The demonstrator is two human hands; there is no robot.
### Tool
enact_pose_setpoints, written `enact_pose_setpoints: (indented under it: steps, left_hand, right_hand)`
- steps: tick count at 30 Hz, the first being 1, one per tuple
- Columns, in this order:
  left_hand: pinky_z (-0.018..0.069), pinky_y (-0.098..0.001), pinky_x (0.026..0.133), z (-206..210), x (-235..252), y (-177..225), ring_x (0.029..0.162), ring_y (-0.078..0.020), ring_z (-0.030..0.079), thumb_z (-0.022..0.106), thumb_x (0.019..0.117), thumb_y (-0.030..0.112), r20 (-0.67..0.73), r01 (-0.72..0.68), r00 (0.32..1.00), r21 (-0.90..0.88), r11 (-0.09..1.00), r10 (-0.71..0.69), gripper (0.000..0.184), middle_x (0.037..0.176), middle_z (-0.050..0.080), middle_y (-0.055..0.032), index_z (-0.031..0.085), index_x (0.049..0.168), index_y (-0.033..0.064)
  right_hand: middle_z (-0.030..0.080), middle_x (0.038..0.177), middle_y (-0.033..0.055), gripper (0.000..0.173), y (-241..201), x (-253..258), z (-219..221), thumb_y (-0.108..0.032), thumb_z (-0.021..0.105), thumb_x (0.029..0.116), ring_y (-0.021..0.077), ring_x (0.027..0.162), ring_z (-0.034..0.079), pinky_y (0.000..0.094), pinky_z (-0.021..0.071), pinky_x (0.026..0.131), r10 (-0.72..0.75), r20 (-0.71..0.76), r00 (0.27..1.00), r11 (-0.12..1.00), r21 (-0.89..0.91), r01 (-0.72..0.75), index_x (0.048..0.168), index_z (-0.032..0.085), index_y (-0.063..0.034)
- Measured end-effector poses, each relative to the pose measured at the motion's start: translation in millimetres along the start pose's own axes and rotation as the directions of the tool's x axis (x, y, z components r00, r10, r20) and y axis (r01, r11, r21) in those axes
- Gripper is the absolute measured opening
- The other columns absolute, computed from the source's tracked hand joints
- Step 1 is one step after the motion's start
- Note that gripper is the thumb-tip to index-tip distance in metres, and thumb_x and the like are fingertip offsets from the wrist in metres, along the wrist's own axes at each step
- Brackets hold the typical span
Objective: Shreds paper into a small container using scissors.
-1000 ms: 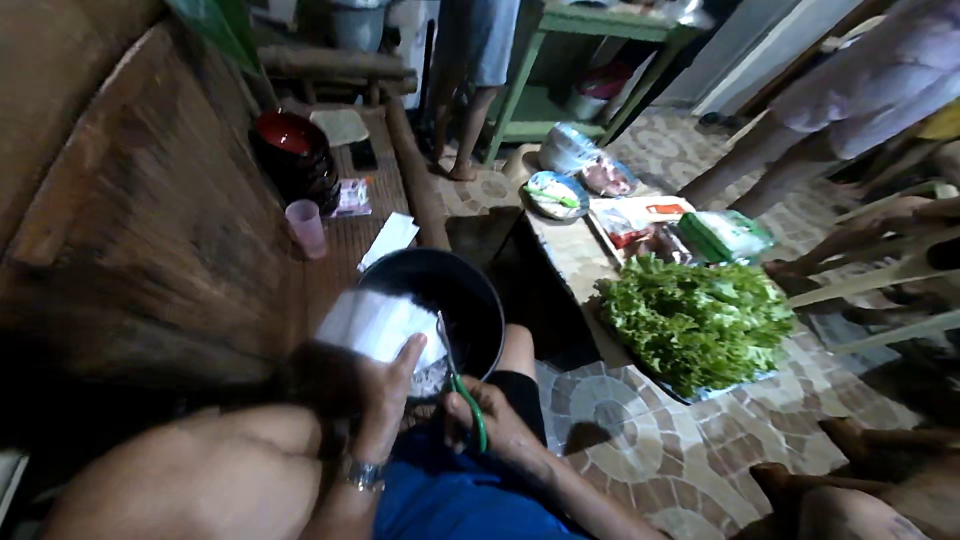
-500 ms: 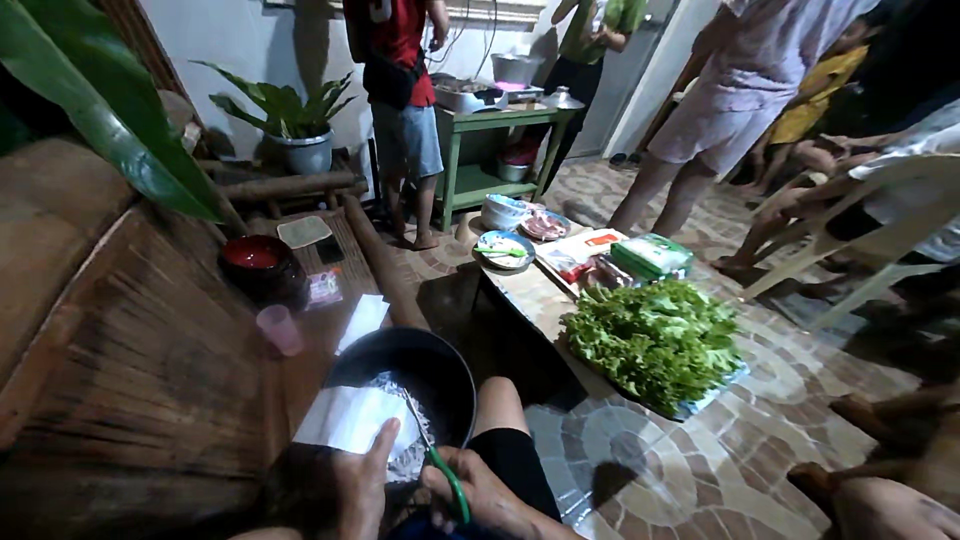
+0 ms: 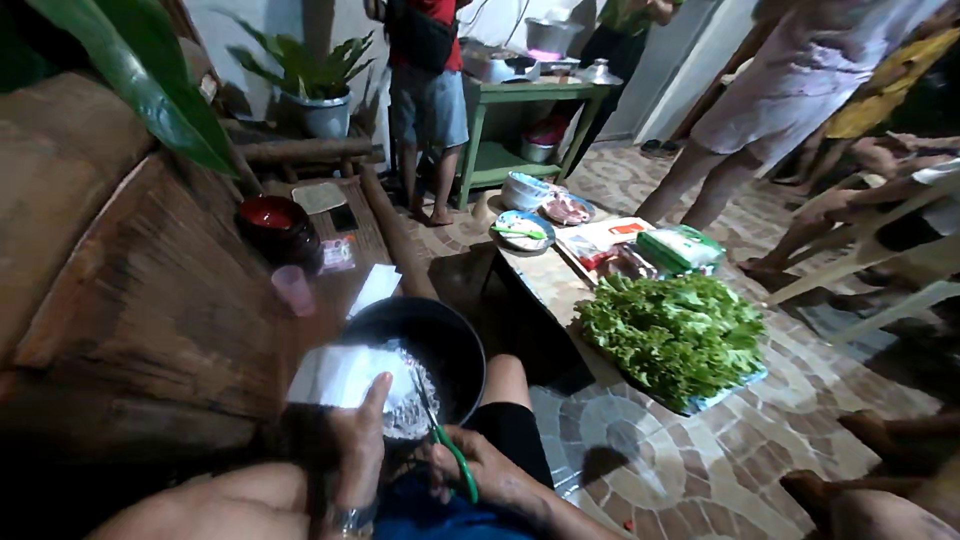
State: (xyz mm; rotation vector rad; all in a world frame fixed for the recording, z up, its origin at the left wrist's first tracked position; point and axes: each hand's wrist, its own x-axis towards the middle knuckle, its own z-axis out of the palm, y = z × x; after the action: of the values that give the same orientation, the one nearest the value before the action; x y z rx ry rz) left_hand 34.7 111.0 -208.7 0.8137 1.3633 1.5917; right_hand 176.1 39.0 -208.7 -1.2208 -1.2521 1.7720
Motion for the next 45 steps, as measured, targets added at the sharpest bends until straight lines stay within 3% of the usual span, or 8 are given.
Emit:
enact_pose_setpoints:
  steps: [11, 24, 30, 37, 41, 45]
  left_hand:
    - [0.0583, -0.0243, 0.086, -2.2, 6.5, -9.9, 0.096, -0.0042, 0.067, 0.076, 0.0744, -0.005, -0.006, -0.058, 0.998, -0.073, 0.996, 0.058, 0.058, 0.104, 0.068, -0.0041, 0.051, 0.126, -0.0063]
    - [0.0596, -0.0245, 0.084, 0.3, 1.2, -13.4, 0.092, -0.004, 0.069, 0.076, 0.0726, -0.009, 0.049, -0.034, 0.998, -0.102, 0.994, 0.039, 0.054, 0.099, 0.069, -0.0013, 0.053, 0.122, -0.0036]
    - [0.0598, -0.0247, 0.083, 1.2, 1.3, -13.8, 0.092, -0.004, 0.069, 0.076, 0.0722, -0.01, 0.026, -0.028, 0.999, -0.094, 0.995, 0.031, 0.054, 0.099, 0.069, -0.0015, 0.053, 0.12, -0.0042]
    - [0.0578, -0.0234, 0.087, 4.5, -0.9, -7.4, 0.098, -0.0038, 0.067, 0.074, 0.0767, -0.008, 0.034, -0.003, 0.999, -0.064, 0.998, 0.005, 0.06, 0.108, 0.065, -0.0055, 0.045, 0.129, -0.0094]
    - [0.0583, -0.0228, 0.085, 3.6, -1.9, -8.2, 0.096, -0.003, 0.067, 0.075, 0.0743, -0.007, 0.063, 0.01, 0.998, -0.05, 0.999, -0.006, 0.059, 0.105, 0.066, -0.0046, 0.046, 0.126, -0.0091]
    - [0.0583, -0.0223, 0.086, 3.9, -1.8, -8.8, 0.096, -0.0027, 0.067, 0.075, 0.0738, -0.007, 0.079, 0.013, 0.997, -0.057, 0.998, -0.009, 0.059, 0.104, 0.066, -0.0037, 0.046, 0.126, -0.0088]
  right_hand:
    - [0.063, 0.082, -0.0052, 0.043, -3.6, -3.0, 5.3, -0.036, 0.053, 0.1004, 0.001, 0.074, 0.063, 0.0201, 0.0539, 0.072, -0.004, 0.033, 0.999, 0.997, -0.078, 0.007, 0.12, 0.053, 0.0025]
    - [0.06, 0.077, -0.0078, 0.035, -1.2, 2.7, 3.2, -0.033, 0.053, 0.1013, -0.0007, 0.069, 0.061, 0.0182, 0.0533, 0.068, -0.081, -0.023, 0.996, 0.995, -0.06, 0.08, 0.112, 0.056, 0.0003]
    - [0.06, 0.074, -0.0082, 0.03, 0.0, 2.5, 4.0, -0.031, 0.054, 0.1005, -0.0002, 0.066, 0.061, 0.0182, 0.0529, 0.065, -0.075, -0.042, 0.996, 0.997, -0.027, 0.073, 0.108, 0.057, -0.0016]
    - [0.058, 0.067, -0.0082, 0.021, -3.6, 0.2, 4.7, -0.023, 0.058, 0.1003, -0.0005, 0.058, 0.058, 0.0172, 0.0507, 0.058, -0.057, -0.095, 0.994, 0.998, 0.001, 0.057, 0.103, 0.059, -0.002]
    - [0.059, 0.072, -0.0066, 0.026, -4.9, 2.6, 3.1, -0.027, 0.055, 0.1015, 0.0007, 0.064, 0.06, 0.0187, 0.0527, 0.063, -0.05, -0.066, 0.997, 0.999, -0.001, 0.05, 0.106, 0.057, -0.0016]
    - [0.059, 0.072, -0.0075, 0.027, -5.2, 4.2, 2.0, -0.029, 0.055, 0.1012, -0.0001, 0.063, 0.06, 0.0182, 0.052, 0.062, -0.062, -0.069, 0.996, 0.998, -0.014, 0.061, 0.106, 0.057, -0.0024]
